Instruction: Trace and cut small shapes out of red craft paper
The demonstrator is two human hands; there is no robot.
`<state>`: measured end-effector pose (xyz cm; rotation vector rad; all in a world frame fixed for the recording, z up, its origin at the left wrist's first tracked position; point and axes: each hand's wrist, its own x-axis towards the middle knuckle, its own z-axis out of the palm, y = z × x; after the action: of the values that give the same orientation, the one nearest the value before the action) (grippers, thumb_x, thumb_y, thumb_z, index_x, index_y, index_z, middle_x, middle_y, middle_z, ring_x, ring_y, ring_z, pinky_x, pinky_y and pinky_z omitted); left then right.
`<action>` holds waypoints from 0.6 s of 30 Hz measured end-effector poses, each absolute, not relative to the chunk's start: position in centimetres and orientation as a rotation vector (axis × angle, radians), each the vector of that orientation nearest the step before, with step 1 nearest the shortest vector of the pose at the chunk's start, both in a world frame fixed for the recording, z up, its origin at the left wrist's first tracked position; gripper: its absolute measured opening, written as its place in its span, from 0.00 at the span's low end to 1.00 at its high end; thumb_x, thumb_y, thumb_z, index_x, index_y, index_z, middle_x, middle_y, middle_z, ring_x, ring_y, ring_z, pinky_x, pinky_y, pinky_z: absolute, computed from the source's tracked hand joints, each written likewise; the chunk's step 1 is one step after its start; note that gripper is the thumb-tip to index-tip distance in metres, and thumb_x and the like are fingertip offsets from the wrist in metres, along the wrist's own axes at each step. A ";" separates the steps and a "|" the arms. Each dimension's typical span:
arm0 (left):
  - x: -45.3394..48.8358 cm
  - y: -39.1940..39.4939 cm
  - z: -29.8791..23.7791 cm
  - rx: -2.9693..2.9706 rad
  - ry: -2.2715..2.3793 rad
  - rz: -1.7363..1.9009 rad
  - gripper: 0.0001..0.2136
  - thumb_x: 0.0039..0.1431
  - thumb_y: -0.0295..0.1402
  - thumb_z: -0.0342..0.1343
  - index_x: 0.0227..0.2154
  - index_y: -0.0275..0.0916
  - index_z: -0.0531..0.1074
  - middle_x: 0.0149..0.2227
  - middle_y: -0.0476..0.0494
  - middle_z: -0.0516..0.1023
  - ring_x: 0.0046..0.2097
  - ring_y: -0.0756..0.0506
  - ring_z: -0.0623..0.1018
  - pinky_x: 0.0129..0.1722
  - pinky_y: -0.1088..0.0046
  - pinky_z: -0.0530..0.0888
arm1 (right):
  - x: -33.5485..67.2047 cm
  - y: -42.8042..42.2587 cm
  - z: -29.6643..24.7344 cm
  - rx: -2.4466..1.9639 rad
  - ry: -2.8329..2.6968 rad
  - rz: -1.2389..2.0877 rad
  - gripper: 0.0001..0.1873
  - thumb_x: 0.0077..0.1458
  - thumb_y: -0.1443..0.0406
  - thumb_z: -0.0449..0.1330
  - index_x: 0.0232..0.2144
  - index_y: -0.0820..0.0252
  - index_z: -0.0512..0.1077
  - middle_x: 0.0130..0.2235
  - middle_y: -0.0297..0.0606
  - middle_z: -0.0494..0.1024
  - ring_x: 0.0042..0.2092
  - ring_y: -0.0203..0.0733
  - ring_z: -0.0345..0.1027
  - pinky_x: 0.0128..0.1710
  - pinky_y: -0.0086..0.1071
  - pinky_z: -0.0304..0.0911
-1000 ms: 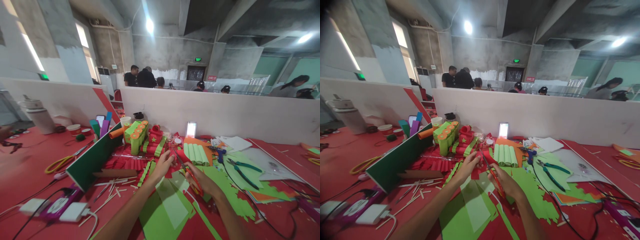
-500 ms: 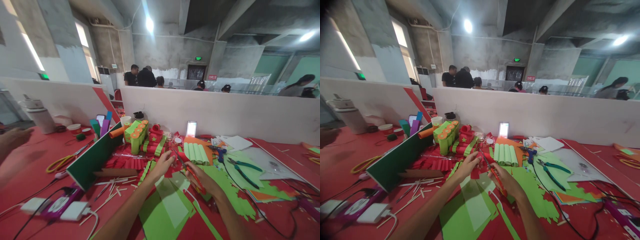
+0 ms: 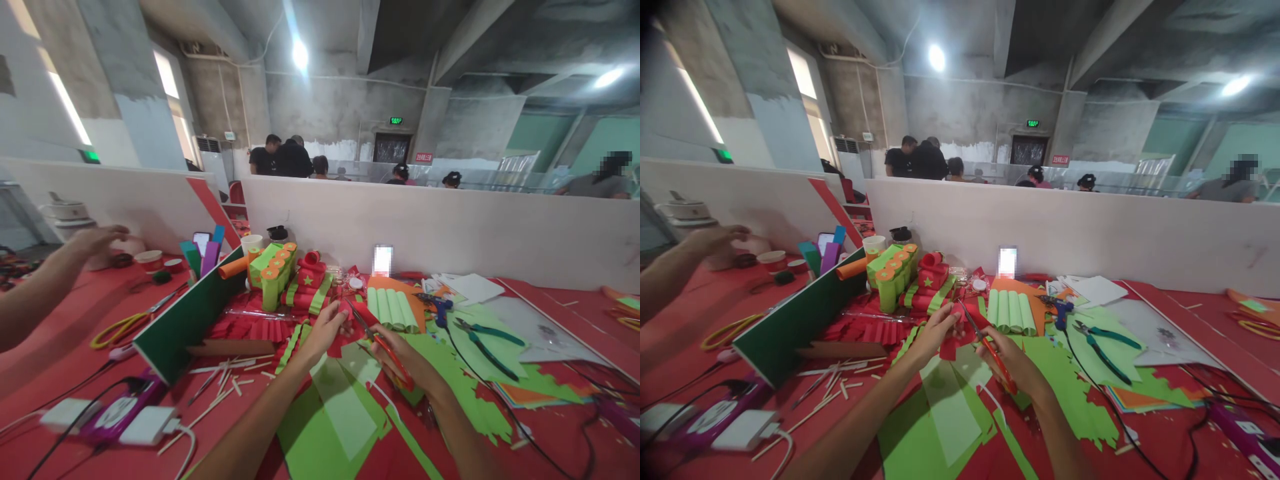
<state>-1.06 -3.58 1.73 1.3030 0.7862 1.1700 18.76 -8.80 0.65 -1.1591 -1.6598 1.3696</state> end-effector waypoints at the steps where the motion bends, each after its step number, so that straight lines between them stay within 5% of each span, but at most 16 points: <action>1: -1.0 -3.6 1.7 1.285 0.777 1.172 0.11 0.55 0.41 0.57 0.29 0.40 0.64 0.24 0.53 0.70 0.27 0.49 0.72 0.32 0.73 0.71 | 18.7 -8.8 0.6 -1.176 -1.659 1.365 0.27 0.58 0.44 0.57 0.50 0.54 0.64 0.21 0.23 0.60 0.17 0.30 0.49 0.16 0.24 0.49; 18: -1.7 -3.0 1.1 1.486 0.823 0.992 0.08 0.57 0.38 0.54 0.29 0.39 0.65 0.23 0.52 0.72 0.27 0.48 0.76 0.31 0.73 0.70 | 19.2 -8.9 1.4 -1.183 -1.791 1.301 0.23 0.60 0.46 0.55 0.46 0.56 0.66 0.24 0.26 0.63 0.19 0.30 0.50 0.19 0.26 0.50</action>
<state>-1.67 -2.96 1.06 1.4864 0.8229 0.9920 19.18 -8.89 1.37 -1.1834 -1.7908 1.3009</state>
